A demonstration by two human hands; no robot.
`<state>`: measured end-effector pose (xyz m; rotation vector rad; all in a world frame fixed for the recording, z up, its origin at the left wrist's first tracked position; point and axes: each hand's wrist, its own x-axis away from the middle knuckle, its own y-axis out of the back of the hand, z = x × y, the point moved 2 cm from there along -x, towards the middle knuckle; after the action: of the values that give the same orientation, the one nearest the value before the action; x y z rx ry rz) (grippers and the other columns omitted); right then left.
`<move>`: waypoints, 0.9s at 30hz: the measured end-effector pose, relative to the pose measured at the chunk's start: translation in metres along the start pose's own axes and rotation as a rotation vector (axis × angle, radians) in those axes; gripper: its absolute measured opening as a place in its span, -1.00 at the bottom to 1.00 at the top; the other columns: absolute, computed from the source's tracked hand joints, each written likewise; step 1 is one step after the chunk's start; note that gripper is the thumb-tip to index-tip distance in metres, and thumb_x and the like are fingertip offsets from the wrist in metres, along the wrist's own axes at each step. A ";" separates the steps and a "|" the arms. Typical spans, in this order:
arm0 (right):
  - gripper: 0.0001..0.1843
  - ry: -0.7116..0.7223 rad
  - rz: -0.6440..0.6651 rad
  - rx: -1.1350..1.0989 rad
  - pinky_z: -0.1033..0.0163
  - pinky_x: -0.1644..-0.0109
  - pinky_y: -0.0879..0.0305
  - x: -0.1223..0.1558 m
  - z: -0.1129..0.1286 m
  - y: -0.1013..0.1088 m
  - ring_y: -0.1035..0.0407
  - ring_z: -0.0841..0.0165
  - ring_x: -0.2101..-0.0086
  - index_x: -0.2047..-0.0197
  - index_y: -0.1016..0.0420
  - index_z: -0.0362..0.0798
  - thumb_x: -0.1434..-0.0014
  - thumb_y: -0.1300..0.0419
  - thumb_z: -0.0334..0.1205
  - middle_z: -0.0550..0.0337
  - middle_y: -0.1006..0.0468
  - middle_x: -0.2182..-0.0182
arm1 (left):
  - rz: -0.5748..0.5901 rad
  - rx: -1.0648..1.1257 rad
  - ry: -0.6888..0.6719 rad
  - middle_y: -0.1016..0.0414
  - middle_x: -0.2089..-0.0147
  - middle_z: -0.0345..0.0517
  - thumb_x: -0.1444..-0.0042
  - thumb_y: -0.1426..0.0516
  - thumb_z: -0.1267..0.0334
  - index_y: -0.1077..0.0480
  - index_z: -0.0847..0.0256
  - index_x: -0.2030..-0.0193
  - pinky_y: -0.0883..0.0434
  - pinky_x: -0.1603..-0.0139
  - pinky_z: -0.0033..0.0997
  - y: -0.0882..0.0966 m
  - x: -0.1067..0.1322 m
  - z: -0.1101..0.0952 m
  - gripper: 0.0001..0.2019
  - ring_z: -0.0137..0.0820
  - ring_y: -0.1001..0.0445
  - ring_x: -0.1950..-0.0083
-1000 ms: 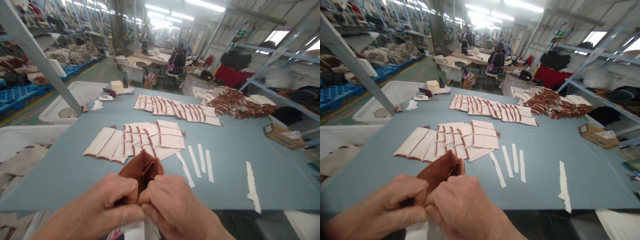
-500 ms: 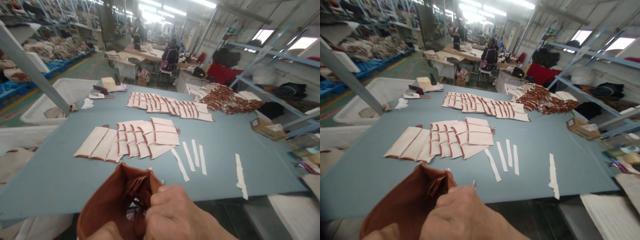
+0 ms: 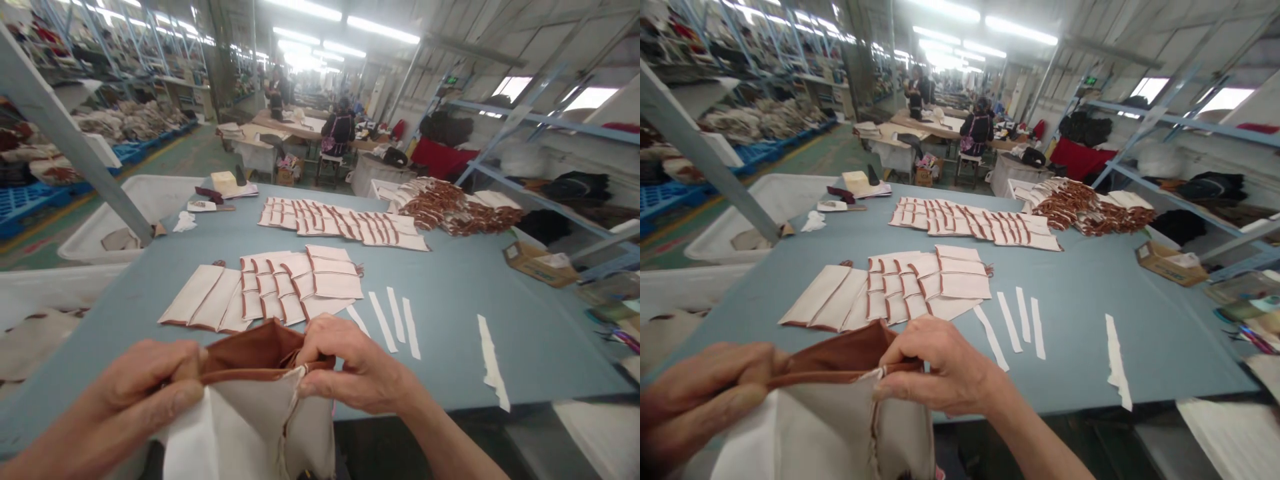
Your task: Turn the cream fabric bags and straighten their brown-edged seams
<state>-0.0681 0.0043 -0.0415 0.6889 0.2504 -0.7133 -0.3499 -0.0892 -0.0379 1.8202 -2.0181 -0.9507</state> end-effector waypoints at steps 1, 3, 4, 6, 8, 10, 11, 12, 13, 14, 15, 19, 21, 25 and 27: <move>-0.38 -0.013 0.007 -0.009 0.20 0.10 -0.35 -0.004 0.003 0.001 -0.39 0.36 0.36 0.33 -0.57 -0.05 -0.54 -0.16 0.30 0.18 -0.59 0.45 | -0.009 -0.013 -0.001 -0.28 0.53 -0.35 -0.46 -0.12 -0.09 -0.24 0.14 0.52 -0.16 0.41 -0.42 0.007 -0.004 0.006 -0.46 -0.48 -0.25 0.49; -0.35 -0.023 0.033 -0.056 0.23 0.15 -0.35 -0.015 0.009 0.003 -0.36 0.37 0.39 0.35 -0.56 -0.05 -0.50 -0.18 0.35 0.20 -0.56 0.46 | 0.008 -0.021 -0.002 -0.25 0.52 -0.37 -0.43 -0.17 0.02 -0.26 0.15 0.51 -0.17 0.39 -0.44 0.018 -0.016 0.014 -0.52 -0.49 -0.25 0.48; -0.35 -0.029 0.049 -0.087 0.25 0.19 -0.33 -0.021 0.012 0.003 -0.33 0.38 0.41 0.37 -0.55 -0.05 -0.48 -0.20 0.37 0.22 -0.55 0.47 | 0.033 -0.010 -0.011 -0.28 0.50 -0.37 -0.43 -0.19 0.04 -0.30 0.15 0.49 -0.20 0.37 -0.45 0.021 -0.023 0.016 -0.55 -0.49 -0.28 0.46; -0.35 -0.041 0.083 -0.142 0.29 0.25 -0.30 -0.032 0.016 0.003 -0.30 0.41 0.43 0.38 -0.54 -0.04 -0.45 -0.24 0.37 0.25 -0.53 0.47 | 0.096 0.022 -0.064 -0.45 0.40 -0.35 -0.42 -0.22 -0.02 -0.46 0.14 0.37 -0.29 0.29 -0.49 0.024 -0.036 0.012 -0.63 -0.43 -0.41 0.37; -0.36 -0.042 0.104 -0.159 0.30 0.27 -0.28 -0.041 0.020 0.001 -0.28 0.42 0.44 0.38 -0.53 -0.04 -0.45 -0.25 0.36 0.27 -0.52 0.47 | 0.170 0.035 -0.138 -0.63 0.23 -0.27 -0.40 -0.25 -0.07 -0.57 0.11 0.16 -0.39 0.16 -0.47 0.022 -0.045 -0.001 -0.70 -0.33 -0.54 0.23; -0.36 -0.026 0.107 -0.142 0.30 0.25 -0.27 -0.047 0.022 -0.001 -0.26 0.43 0.44 0.38 -0.52 -0.04 -0.46 -0.23 0.37 0.28 -0.51 0.46 | 0.216 0.000 -0.185 -0.68 0.16 -0.25 -0.40 -0.27 0.04 -0.58 0.07 0.10 -0.42 0.06 -0.46 0.016 -0.050 -0.018 -0.82 -0.32 -0.58 0.15; -0.35 -0.015 0.103 -0.134 0.30 0.25 -0.26 -0.048 0.022 -0.002 -0.25 0.44 0.44 0.38 -0.51 -0.04 -0.47 -0.22 0.37 0.29 -0.50 0.46 | 0.199 -0.013 -0.222 -0.67 0.19 -0.27 -0.41 -0.25 0.13 -0.56 0.07 0.13 -0.42 0.06 -0.48 0.013 -0.051 -0.028 -0.89 -0.35 -0.58 0.18; -0.35 -0.007 0.097 -0.128 0.30 0.25 -0.25 -0.048 0.022 -0.002 -0.25 0.44 0.44 0.38 -0.50 -0.04 -0.47 -0.21 0.37 0.30 -0.49 0.46 | 0.190 -0.033 -0.238 -0.66 0.21 -0.29 -0.41 -0.23 0.21 -0.54 0.07 0.15 -0.41 0.06 -0.49 0.009 -0.052 -0.036 -0.92 -0.38 -0.58 0.19; -0.35 -0.005 0.089 -0.122 0.30 0.25 -0.23 -0.048 0.022 -0.002 -0.24 0.45 0.44 0.38 -0.49 -0.04 -0.48 -0.20 0.37 0.31 -0.48 0.46 | 0.169 -0.052 -0.260 -0.64 0.24 -0.31 -0.39 -0.20 0.27 -0.53 0.07 0.17 -0.41 0.07 -0.51 0.006 -0.052 -0.043 -0.92 -0.41 -0.59 0.21; -0.35 -0.009 0.084 -0.116 0.31 0.26 -0.22 -0.047 0.022 -0.002 -0.24 0.45 0.44 0.38 -0.48 -0.04 -0.48 -0.20 0.36 0.31 -0.47 0.47 | 0.151 -0.067 -0.275 -0.63 0.27 -0.32 -0.37 -0.18 0.31 -0.51 0.08 0.19 -0.40 0.10 -0.52 0.002 -0.052 -0.049 -0.90 -0.43 -0.58 0.24; -0.36 -0.017 0.080 -0.111 0.30 0.26 -0.21 -0.046 0.022 -0.002 -0.24 0.45 0.44 0.38 -0.47 -0.04 -0.48 -0.21 0.35 0.32 -0.46 0.47 | 0.141 -0.078 -0.280 -0.61 0.30 -0.33 -0.36 -0.16 0.32 -0.50 0.09 0.21 -0.40 0.13 -0.53 -0.001 -0.052 -0.053 -0.89 -0.45 -0.57 0.28; -0.40 -0.090 0.074 -0.148 0.30 0.22 -0.23 -0.039 0.020 -0.001 -0.24 0.44 0.42 0.40 -0.44 -0.03 -0.45 -0.29 0.30 0.33 -0.43 0.45 | 0.139 -0.062 -0.255 -0.50 0.43 -0.38 -0.34 -0.11 0.33 -0.47 0.11 0.34 -0.34 0.29 -0.56 -0.013 -0.052 -0.054 -0.79 -0.51 -0.45 0.43; -0.43 -0.134 0.077 -0.237 0.32 0.24 -0.22 -0.034 0.018 -0.004 -0.23 0.45 0.42 0.40 -0.42 -0.03 -0.42 -0.35 0.26 0.33 -0.42 0.44 | 0.153 -0.017 -0.217 -0.45 0.46 -0.39 -0.34 -0.10 0.33 -0.46 0.12 0.38 -0.29 0.34 -0.56 -0.019 -0.052 -0.050 -0.77 -0.53 -0.40 0.45; -0.43 -0.219 0.109 -0.416 0.35 0.34 -0.17 -0.026 0.007 -0.012 -0.20 0.46 0.43 0.38 -0.40 -0.03 -0.37 -0.39 0.27 0.35 -0.38 0.44 | 0.195 0.197 -0.119 -0.28 0.50 -0.40 -0.32 -0.08 0.25 -0.34 0.14 0.45 -0.19 0.46 -0.55 -0.032 -0.052 -0.043 -0.73 -0.52 -0.26 0.48; -0.46 -0.243 0.122 -0.462 0.35 0.34 -0.17 -0.023 0.002 -0.015 -0.20 0.45 0.43 0.37 -0.39 -0.02 -0.38 -0.37 0.24 0.35 -0.38 0.44 | 0.218 0.275 -0.062 -0.22 0.51 -0.39 -0.30 -0.08 0.21 -0.30 0.14 0.47 -0.16 0.47 -0.53 -0.036 -0.053 -0.041 -0.72 -0.50 -0.22 0.49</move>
<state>-0.0952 0.0066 -0.0370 0.1729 0.1399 -0.5875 -0.2877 -0.0508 -0.0177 1.6660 -2.4273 -0.7043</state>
